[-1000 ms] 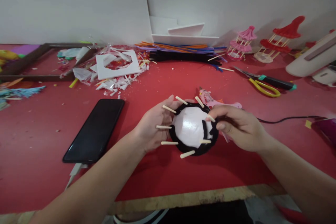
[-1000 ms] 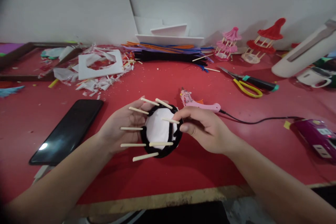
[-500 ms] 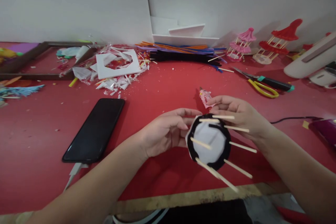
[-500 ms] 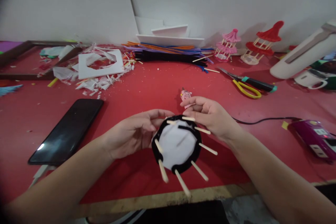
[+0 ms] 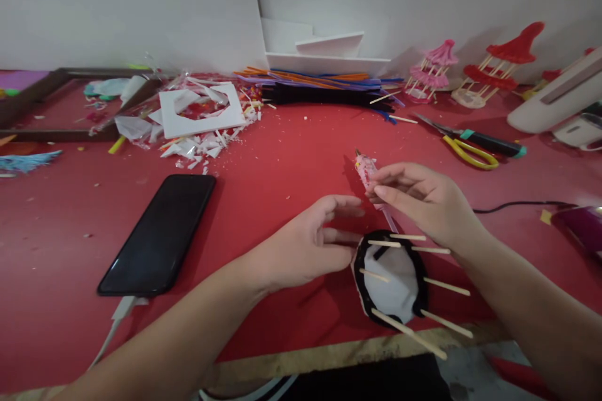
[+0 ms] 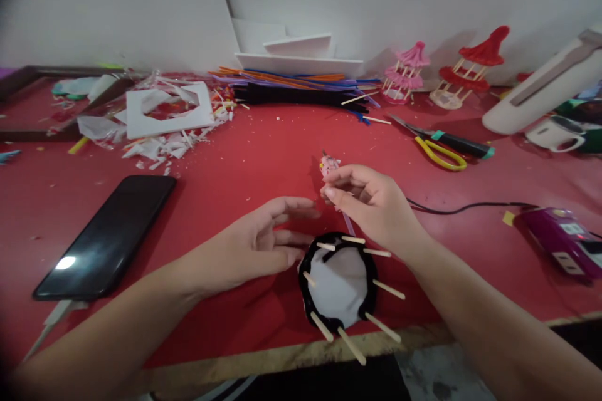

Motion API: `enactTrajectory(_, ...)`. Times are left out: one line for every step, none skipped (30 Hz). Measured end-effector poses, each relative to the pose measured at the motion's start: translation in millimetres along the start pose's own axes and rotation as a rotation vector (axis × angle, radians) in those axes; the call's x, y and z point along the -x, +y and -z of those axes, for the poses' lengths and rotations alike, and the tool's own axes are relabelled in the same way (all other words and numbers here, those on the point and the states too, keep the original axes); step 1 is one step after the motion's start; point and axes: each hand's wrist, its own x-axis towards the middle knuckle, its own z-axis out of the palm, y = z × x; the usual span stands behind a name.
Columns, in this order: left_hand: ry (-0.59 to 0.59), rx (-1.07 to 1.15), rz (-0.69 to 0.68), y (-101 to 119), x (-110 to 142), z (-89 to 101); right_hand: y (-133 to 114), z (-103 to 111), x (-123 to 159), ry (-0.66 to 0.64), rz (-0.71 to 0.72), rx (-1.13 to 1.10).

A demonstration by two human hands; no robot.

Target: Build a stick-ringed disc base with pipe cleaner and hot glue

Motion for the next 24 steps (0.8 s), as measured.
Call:
enactTrajectory(0.007, -0.025, -0.015, -1, 0, 0.4, 1, 1, 0, -0.001, 0.013, 0.031)
enactTrajectory(0.023, -0.060, -0.026, -2, 0, 0.5, 1, 1, 0, 0.002, 0.033, 0.083)
enactTrajectory(0.036, -0.100, -0.033, -2, 1, 0.1, 2, 3, 0, 0.009, 0.061, 0.154)
enactTrajectory(0.040, -0.141, -0.037, -2, 1, -0.7, 3, 5, 0, 0.014, 0.099, 0.235)
enactTrajectory(0.037, -0.180, -0.042, -2, 2, -2.0, 3, 7, -1, 0.007, 0.144, 0.318)
enactTrajectory(0.027, -0.215, -0.046, -1, 4, -3.5, 2, 10, -1, -0.021, 0.197, 0.395)
enactTrajectory(0.012, -0.243, -0.053, -1, 5, -5.3, 1, 14, -1, -0.072, 0.256, 0.456)
enactTrajectory(-0.003, -0.265, -0.061, -1, 6, -7.1, 0, 20, -1, -0.139, 0.312, 0.497)
enactTrajectory(-0.018, -0.280, -0.072, -1, 7, -8.8, -2, 26, 0, -0.214, 0.357, 0.523)
enactTrajectory(-0.029, -0.290, -0.088, -1, 8, -10.3, -5, 32, 0, -0.293, 0.388, 0.536)
enactTrajectory(-0.043, -0.297, -0.111, -1, 9, -11.4, -8, 39, 1, -0.370, 0.405, 0.535)
enactTrajectory(-0.057, -0.305, -0.141, -2, 9, -12.1, -10, 44, 2, -0.441, 0.411, 0.527)
enactTrajectory(-0.068, -0.319, -0.172, -3, 9, -12.3, -13, 49, 3, -0.509, 0.419, 0.519)
enactTrajectory(-0.069, -0.339, -0.199, -4, 8, -12.0, -15, 52, 4, -0.562, 0.429, 0.518)
enactTrajectory(-0.064, -0.360, -0.211, -5, 8, -11.2, -17, 54, 5, -0.597, 0.442, 0.529)
enactTrajectory(-0.050, -0.377, -0.207, -7, 7, -10.2, -18, 53, 5, -0.616, 0.450, 0.548)
enactTrajectory(-0.032, -0.389, -0.194, -8, 7, -9.0, -18, 52, 6, -0.623, 0.450, 0.570)
enactTrajectory(-0.018, -0.396, -0.182, -9, 6, -7.8, -18, 49, 6, -0.626, 0.444, 0.582)
enactTrajectory(-0.014, -0.399, -0.180, -10, 6, -6.8, -18, 47, 6, -0.630, 0.438, 0.574)
enactTrajectory(-0.013, -0.400, -0.186, -10, 5, -6.0, -17, 45, 6, -0.637, 0.431, 0.551)
enactTrajectory(-0.013, -0.401, -0.195, -10, 5, -5.5, -16, 43, 5, -0.642, 0.420, 0.523)
enactTrajectory(-0.009, -0.406, -0.199, -10, 6, -5.3, -16, 42, 5, -0.640, 0.410, 0.498)
enactTrajectory(-0.006, -0.414, -0.196, -8, 7, -5.3, -15, 41, 5, -0.629, 0.400, 0.482)
enactTrajectory(-0.006, -0.428, -0.193, -7, 8, -5.4, -14, 41, 5, -0.613, 0.391, 0.478)
